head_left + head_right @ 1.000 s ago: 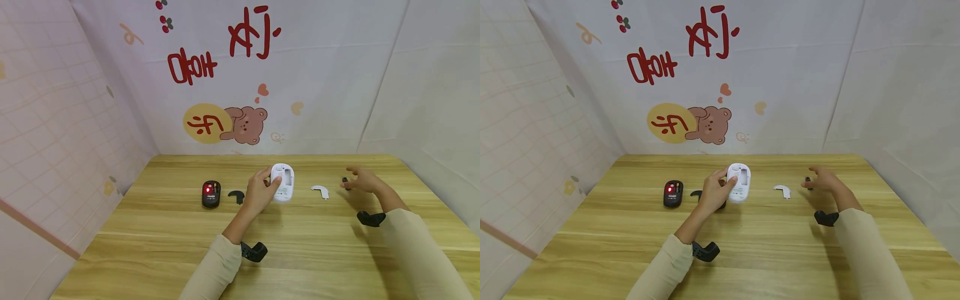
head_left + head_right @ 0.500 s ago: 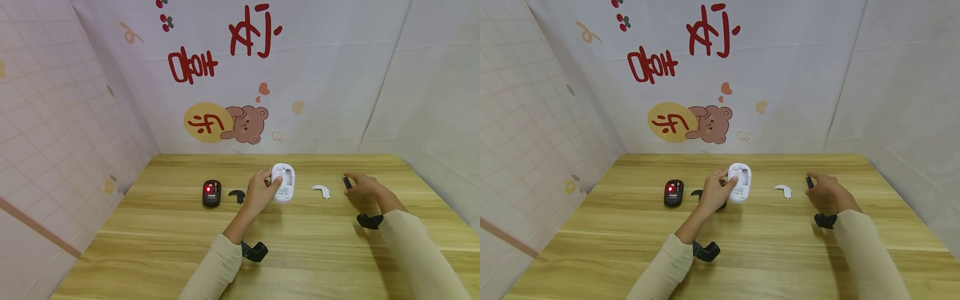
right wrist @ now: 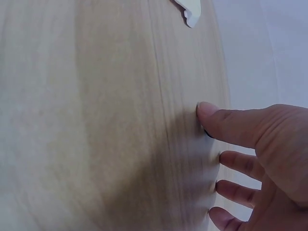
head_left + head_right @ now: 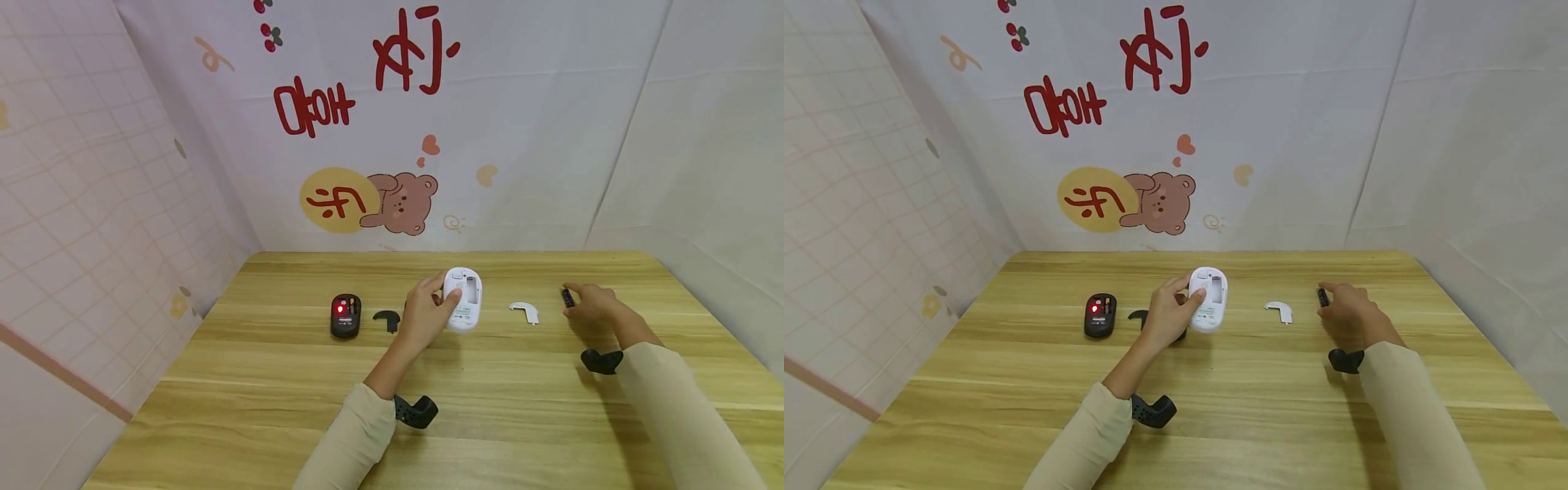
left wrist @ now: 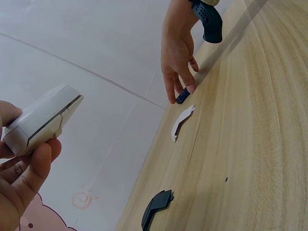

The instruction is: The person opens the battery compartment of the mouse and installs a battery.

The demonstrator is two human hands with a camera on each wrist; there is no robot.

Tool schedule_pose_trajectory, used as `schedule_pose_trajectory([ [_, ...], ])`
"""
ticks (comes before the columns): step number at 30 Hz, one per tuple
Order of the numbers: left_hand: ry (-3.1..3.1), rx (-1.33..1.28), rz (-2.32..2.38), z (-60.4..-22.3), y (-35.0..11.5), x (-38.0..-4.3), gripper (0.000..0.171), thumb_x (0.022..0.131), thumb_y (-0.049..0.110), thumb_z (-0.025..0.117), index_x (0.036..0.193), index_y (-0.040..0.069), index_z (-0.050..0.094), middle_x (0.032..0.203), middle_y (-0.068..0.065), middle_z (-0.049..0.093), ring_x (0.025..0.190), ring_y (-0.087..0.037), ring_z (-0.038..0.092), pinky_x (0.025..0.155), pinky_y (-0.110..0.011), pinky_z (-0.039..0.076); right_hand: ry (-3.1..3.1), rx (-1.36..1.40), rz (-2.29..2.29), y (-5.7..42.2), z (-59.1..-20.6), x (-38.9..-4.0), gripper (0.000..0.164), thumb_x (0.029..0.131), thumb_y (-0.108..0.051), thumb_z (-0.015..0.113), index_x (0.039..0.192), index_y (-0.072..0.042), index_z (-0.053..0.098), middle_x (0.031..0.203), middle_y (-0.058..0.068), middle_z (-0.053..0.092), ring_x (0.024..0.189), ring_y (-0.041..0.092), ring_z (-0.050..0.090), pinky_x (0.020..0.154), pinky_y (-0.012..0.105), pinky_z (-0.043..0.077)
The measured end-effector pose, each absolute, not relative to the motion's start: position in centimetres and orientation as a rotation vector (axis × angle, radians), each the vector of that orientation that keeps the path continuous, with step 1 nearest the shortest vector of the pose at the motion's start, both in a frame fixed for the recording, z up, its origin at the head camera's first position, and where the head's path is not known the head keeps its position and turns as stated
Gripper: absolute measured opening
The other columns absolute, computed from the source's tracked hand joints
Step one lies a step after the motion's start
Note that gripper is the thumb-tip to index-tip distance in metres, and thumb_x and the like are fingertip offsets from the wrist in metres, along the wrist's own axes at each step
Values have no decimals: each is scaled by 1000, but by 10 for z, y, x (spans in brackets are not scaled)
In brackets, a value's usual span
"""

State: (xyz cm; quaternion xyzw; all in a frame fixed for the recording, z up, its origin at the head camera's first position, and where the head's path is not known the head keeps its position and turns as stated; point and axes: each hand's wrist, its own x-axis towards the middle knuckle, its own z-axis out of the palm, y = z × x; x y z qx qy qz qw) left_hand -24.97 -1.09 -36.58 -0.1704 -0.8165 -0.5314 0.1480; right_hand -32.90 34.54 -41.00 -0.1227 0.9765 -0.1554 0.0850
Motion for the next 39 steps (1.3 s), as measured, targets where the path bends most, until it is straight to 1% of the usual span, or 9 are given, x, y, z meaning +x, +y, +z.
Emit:
schedule_pose_trajectory([
  [3,-2346,-488,-1528,-366,-11,-250,39,88,19,64,124,5,59,98,-6,59,64,-9,50,52,-19,45,2935,-382,-439,346,-411,-330,66,85,-24,64,133,11,36,119,41,44,107,58,39,84,68,27],
  [8,-2341,-493,-1526,-366,-11,-249,38,88,18,64,123,5,60,97,-6,59,63,-9,50,52,-19,44,2947,-378,-465,348,-413,-330,58,86,-22,63,128,11,42,117,40,46,103,59,40,82,67,28],
  [18,-2325,-495,-1510,-364,-9,-248,36,87,15,65,120,2,61,95,-8,60,62,-9,50,53,-19,45,2966,-303,-566,349,-415,-327,56,86,-25,64,125,10,44,118,41,44,104,63,34,82,70,28],
  [24,-2337,-481,-1500,-363,-9,-247,37,87,16,66,121,3,61,95,-7,60,62,-8,50,52,-18,44,2991,-307,-609,349,-416,-325,53,85,-24,66,122,8,45,119,41,44,103,61,38,81,68,32],
  [29,-2343,-479,-1499,-363,-9,-248,37,87,17,65,121,4,61,94,-6,59,62,-8,50,51,-19,44,2971,-321,-694,345,-415,-321,54,86,-23,65,124,7,43,120,39,44,106,59,39,83,66,34],
  [34,-2336,-496,-1507,-364,-10,-248,36,87,16,65,121,5,61,92,-6,59,61,-8,49,50,-19,43,2951,-345,-810,338,-415,-318,57,86,-22,67,127,8,41,117,36,50,106,55,43,84,63,36],
  [39,-2329,-505,-1504,-366,-10,-250,36,87,16,65,121,5,61,91,-6,59,61,-8,49,50,-19,43,2987,-380,-876,329,-413,-316,55,85,-16,67,127,9,39,104,29,60,97,48,54,80,58,40],
])
